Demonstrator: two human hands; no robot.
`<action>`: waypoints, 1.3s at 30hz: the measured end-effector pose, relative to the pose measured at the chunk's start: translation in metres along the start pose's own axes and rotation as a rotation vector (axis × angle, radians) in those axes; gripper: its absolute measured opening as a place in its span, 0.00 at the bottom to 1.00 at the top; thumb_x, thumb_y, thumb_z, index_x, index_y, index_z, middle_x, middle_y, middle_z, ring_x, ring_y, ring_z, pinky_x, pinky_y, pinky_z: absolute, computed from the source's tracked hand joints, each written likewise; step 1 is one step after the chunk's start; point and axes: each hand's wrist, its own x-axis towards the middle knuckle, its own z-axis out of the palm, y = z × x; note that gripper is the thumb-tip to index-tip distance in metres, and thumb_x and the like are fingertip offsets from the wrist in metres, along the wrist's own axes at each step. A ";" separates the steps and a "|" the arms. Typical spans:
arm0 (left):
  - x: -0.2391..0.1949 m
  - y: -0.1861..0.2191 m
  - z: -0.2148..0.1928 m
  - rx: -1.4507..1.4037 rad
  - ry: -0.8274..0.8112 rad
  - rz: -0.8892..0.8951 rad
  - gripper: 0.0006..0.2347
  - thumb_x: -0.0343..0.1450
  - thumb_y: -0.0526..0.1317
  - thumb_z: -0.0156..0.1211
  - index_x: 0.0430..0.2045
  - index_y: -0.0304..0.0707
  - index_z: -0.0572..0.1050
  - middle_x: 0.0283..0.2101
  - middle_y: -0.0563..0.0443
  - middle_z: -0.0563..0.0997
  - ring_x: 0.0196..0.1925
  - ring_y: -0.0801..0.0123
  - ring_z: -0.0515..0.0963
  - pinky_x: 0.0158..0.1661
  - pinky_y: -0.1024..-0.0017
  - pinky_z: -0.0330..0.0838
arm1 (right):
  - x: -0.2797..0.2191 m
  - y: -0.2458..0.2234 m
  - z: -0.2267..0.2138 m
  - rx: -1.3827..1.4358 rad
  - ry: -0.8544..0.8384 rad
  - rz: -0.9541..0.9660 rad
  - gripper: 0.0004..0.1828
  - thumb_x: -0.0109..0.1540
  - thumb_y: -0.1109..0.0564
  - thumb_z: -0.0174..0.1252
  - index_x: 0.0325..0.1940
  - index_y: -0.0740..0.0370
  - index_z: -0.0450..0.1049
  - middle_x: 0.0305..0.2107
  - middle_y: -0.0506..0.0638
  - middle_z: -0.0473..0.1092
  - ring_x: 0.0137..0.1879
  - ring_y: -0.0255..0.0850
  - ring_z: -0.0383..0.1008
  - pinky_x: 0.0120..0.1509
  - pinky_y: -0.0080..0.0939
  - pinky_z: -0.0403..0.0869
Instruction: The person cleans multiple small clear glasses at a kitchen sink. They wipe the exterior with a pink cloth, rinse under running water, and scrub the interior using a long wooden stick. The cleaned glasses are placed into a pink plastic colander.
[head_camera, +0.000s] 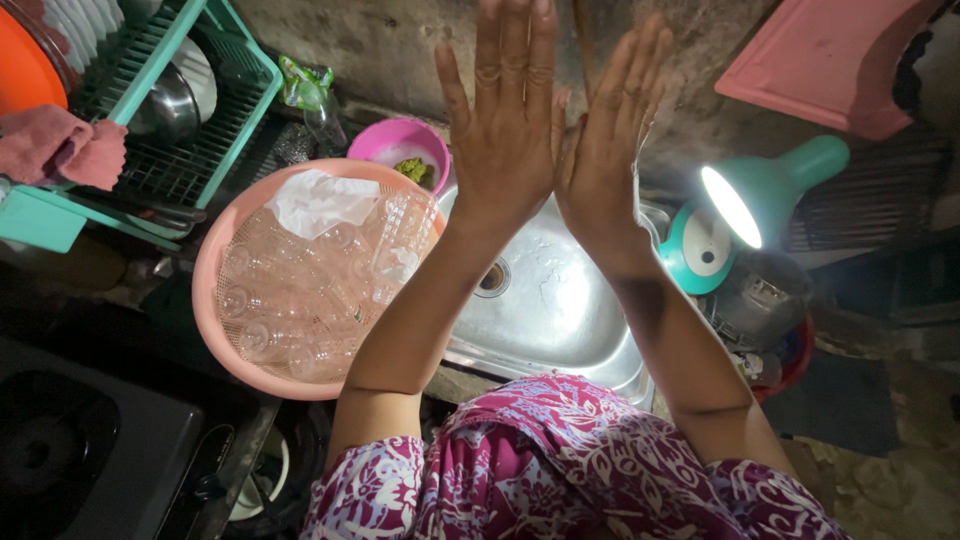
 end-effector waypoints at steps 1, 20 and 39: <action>0.000 -0.002 0.005 -0.034 0.074 0.037 0.27 0.84 0.48 0.42 0.76 0.35 0.46 0.80 0.44 0.45 0.82 0.54 0.40 0.75 0.40 0.24 | 0.001 0.000 0.001 0.015 -0.008 0.016 0.36 0.85 0.51 0.42 0.83 0.65 0.27 0.80 0.62 0.26 0.84 0.52 0.23 0.85 0.59 0.30; 0.066 -0.088 0.140 -1.197 0.136 -0.403 0.15 0.82 0.38 0.62 0.33 0.15 0.78 0.26 0.26 0.72 0.23 0.53 0.68 0.29 0.58 0.56 | -0.089 0.037 0.052 0.401 -0.304 0.235 0.23 0.73 0.63 0.47 0.74 0.62 0.59 0.37 0.61 0.74 0.36 0.49 0.79 0.43 0.46 0.77; -0.012 -0.095 0.164 -0.285 0.281 -0.084 0.31 0.75 0.43 0.65 0.68 0.26 0.56 0.69 0.30 0.64 0.73 0.35 0.59 0.71 0.47 0.55 | -0.282 0.118 0.228 0.220 -0.526 0.566 0.17 0.59 0.70 0.51 0.51 0.64 0.71 0.41 0.72 0.66 0.47 0.67 0.68 0.54 0.60 0.70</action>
